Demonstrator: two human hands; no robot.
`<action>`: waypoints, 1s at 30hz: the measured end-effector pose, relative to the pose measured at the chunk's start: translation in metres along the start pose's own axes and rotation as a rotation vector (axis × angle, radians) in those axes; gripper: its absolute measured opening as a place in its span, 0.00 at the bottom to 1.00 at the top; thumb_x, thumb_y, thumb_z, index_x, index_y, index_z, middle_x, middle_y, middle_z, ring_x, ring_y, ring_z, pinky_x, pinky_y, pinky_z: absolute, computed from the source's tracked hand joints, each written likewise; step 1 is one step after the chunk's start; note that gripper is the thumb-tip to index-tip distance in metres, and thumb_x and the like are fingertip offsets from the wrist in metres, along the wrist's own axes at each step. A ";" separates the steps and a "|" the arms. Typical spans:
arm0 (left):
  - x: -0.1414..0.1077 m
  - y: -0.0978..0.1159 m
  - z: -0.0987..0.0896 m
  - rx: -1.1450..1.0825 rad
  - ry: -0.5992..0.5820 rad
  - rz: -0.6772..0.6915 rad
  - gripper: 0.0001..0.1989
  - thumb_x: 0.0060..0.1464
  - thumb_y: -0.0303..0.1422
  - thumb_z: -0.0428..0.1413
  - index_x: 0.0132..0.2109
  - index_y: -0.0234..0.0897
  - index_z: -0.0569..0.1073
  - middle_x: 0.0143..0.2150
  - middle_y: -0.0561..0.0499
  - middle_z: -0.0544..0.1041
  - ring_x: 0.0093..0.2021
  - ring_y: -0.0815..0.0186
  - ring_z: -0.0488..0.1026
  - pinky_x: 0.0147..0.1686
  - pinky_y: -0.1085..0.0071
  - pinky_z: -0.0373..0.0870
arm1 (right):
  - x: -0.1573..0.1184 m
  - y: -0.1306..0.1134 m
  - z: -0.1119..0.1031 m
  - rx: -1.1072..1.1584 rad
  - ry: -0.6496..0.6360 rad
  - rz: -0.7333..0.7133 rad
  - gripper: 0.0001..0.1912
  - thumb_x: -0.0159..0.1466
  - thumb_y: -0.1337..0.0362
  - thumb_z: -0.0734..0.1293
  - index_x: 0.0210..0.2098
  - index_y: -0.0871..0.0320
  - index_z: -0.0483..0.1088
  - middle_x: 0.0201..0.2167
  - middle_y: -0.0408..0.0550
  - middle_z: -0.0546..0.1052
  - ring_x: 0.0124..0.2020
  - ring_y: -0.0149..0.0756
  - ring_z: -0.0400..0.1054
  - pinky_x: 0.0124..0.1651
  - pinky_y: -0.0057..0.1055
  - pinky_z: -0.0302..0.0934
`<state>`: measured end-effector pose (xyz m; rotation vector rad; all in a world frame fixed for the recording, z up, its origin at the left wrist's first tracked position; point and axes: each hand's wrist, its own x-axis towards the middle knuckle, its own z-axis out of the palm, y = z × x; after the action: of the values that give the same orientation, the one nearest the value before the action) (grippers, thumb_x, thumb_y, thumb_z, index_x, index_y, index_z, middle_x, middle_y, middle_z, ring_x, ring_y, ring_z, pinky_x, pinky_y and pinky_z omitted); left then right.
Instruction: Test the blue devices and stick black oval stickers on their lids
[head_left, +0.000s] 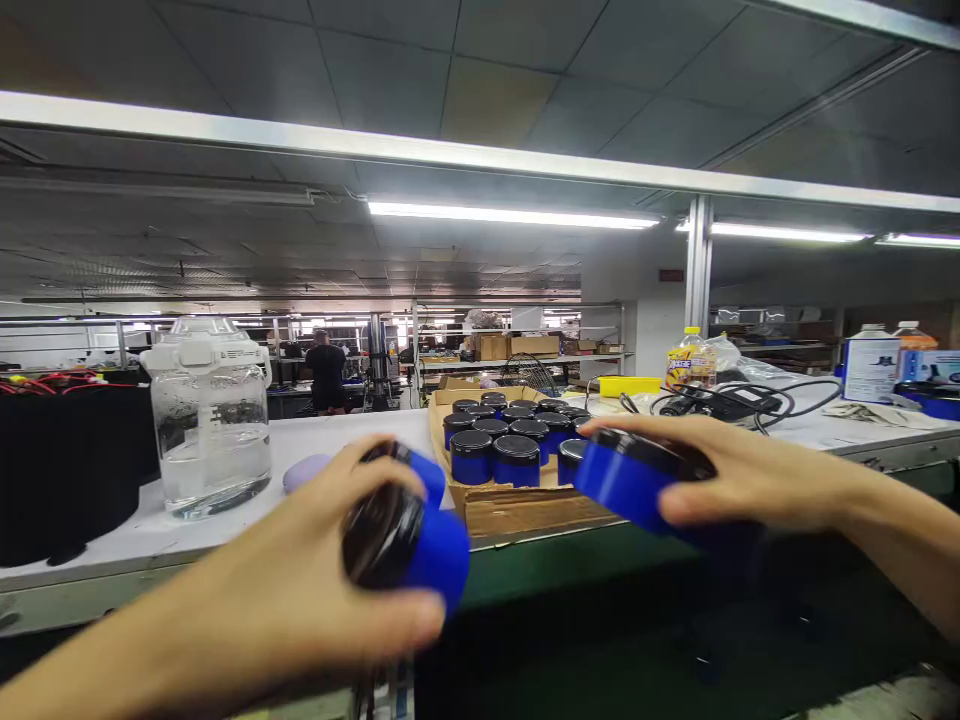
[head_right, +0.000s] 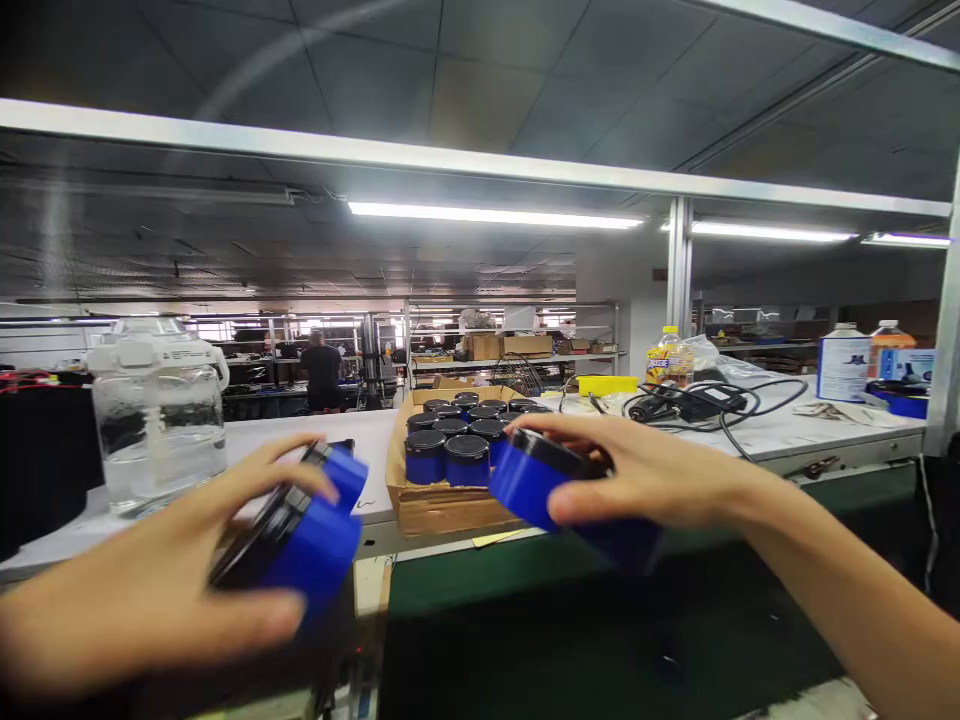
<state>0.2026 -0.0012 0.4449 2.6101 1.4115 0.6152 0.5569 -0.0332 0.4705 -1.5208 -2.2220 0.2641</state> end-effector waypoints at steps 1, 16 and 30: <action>0.018 0.014 -0.010 -0.045 -0.007 0.001 0.30 0.42 0.56 0.56 0.51 0.50 0.70 0.57 0.54 0.66 0.55 0.52 0.65 0.51 0.63 0.66 | 0.018 -0.001 -0.012 -0.051 0.006 -0.006 0.39 0.54 0.42 0.64 0.62 0.51 0.59 0.59 0.47 0.65 0.55 0.51 0.62 0.53 0.40 0.59; 0.137 0.063 -0.011 0.329 -0.272 -0.030 0.48 0.31 0.64 0.52 0.59 0.45 0.63 0.57 0.45 0.65 0.51 0.50 0.68 0.46 0.62 0.67 | 0.107 0.024 -0.020 -0.448 -0.197 -0.080 0.47 0.47 0.36 0.67 0.61 0.54 0.61 0.55 0.51 0.70 0.52 0.54 0.65 0.49 0.41 0.60; 0.156 0.070 0.016 0.391 -0.176 -0.066 0.47 0.29 0.60 0.56 0.57 0.43 0.64 0.60 0.40 0.58 0.57 0.38 0.59 0.47 0.53 0.66 | 0.098 0.039 0.022 -0.609 0.002 -0.114 0.45 0.53 0.32 0.58 0.58 0.57 0.64 0.46 0.59 0.73 0.47 0.56 0.68 0.45 0.44 0.61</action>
<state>0.3394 0.0889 0.4964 2.7977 1.6940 0.1016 0.5498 0.0742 0.4593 -1.6553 -2.5091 -0.4939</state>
